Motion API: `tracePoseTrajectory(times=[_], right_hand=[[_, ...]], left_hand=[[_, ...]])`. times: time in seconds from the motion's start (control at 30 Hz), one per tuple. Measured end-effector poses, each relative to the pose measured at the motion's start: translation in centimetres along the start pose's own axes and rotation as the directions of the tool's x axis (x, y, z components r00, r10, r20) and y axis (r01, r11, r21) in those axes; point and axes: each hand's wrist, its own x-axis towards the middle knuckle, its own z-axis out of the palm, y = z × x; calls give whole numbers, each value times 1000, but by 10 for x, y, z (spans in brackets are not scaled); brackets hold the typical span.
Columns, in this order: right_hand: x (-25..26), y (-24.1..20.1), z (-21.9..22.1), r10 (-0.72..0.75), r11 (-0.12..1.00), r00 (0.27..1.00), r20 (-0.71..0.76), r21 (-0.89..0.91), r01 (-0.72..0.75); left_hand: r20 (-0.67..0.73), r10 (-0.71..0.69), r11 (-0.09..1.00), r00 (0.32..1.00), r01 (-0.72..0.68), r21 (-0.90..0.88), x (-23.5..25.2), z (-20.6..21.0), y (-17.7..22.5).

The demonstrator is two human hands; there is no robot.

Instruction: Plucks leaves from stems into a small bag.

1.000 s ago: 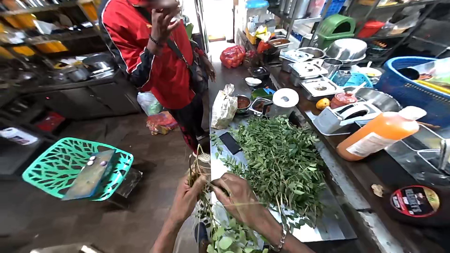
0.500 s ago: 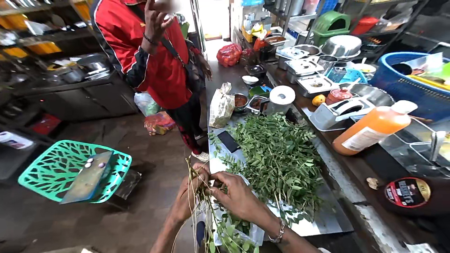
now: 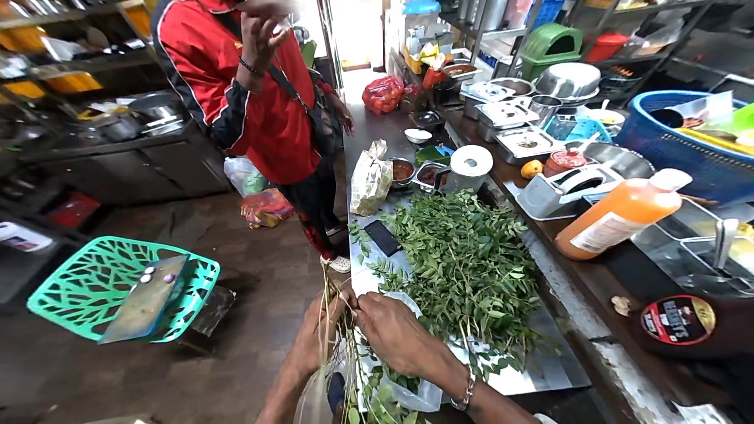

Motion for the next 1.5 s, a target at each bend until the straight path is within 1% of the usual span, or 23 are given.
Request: tracePoseTrajectory(times=[0.07, 0.13, 0.17, 0.27, 0.4, 0.53, 0.6, 0.67, 0.73, 0.8, 0.87, 0.93, 0.97, 1.0, 1.07, 1.13, 1.2, 1.27, 1.3, 1.33, 1.4, 1.43, 1.5], right_hand=[[0, -2, 5, 26, 999, 1000, 13, -20, -25], [-1, -3, 11, 24, 999, 999, 46, -29, -23], [-2, -4, 12, 21, 1000, 997, 73, -22, -19], [-8, -2, 10, -11, 998, 992, 127, 63, 3], [-29, 5, 11, -50, 985, 991, 126, 172, 28], [-63, 15, 7, -69, 969, 990, 122, 245, 37], [-80, 29, 7, -5, 959, 995, 104, 283, -25], [-90, 50, 16, 106, 946, 993, 61, 300, -119], [-85, 75, 37, 230, 940, 973, 29, 253, -230], [-72, 99, 70, 331, 937, 943, -3, 121, -329], [-60, 111, 95, 407, 913, 913, 24, -37, -406], [-56, 110, 101, 455, 882, 888, 72, -175, -438], [-56, 107, 99, 446, 880, 894, 49, -206, -428], [-57, 105, 94, 415, 891, 910, -5, -202, -407], [-59, 98, 73, 323, 934, 933, -159, -106, -342], [-57, 86, 45, 207, 978, 914, -350, 40, -207], [-50, 59, 17, 100, 977, 876, -472, 215, 5], [-45, 21, -3, -36, 906, 858, -513, 345, 244], [-42, 1, -9, -125, 857, 840, -528, 369, 360], [-39, -16, -12, -220, 820, 808, -547, 344, 457], [-30, -39, -8, -386, 823, 728, -567, 146, 549], [-25, -44, -4, -445, 845, 704, -553, 2, 535], [-15, -47, 6, -497, 867, 729, -470, -250, 430]], left_hand=[[-115, -101, 977, 988, 120, 177, -3, 8, 0], [-202, -124, 943, 971, 179, 281, -5, 17, -1], [-233, -113, 939, 966, 181, 294, -5, 20, -3], [-296, -114, 956, 949, 186, 227, -6, 17, -9], [-440, -75, 967, 895, 172, 187, -6, -6, -13], [-602, 4, 975, 798, 130, 178, -8, -52, -10], [-676, 39, 960, 736, 160, 229, -13, -95, -14], [-678, 121, 970, 725, 59, 237, -15, -138, -25], [-634, 169, 983, 754, -80, 167, -16, -158, -29], [-599, 179, 983, 781, -163, 81, -13, -151, -24], [-577, 161, 978, 801, -206, -13, -9, -134, -21], [-578, 122, 972, 807, -216, -96, -6, -117, -15], [-577, 108, 970, 810, -214, -119, -5, -111, -12], [-567, 99, 969, 818, -210, -134, -6, -106, -9], [-525, 104, 952, 845, -238, -194, -7, -98, -5], [-435, 158, 914, 887, -298, -275, -6, -93, -7], [-376, 171, 885, 911, -309, -348, -4, -84, -5], [-343, 148, 873, 927, -286, -395, 0, -73, -3], [-330, 145, 865, 933, -282, -415, 2, -67, -3], [-320, 148, 853, 936, -285, -437, 5, -62, -6], [-318, 120, 854, 940, -261, -450, 7, -48, -3], [-338, 101, 866, 936, -250, -433, 8, -41, 4], [-361, 105, 877, 927, -257, -406, 9, -30, 8]])
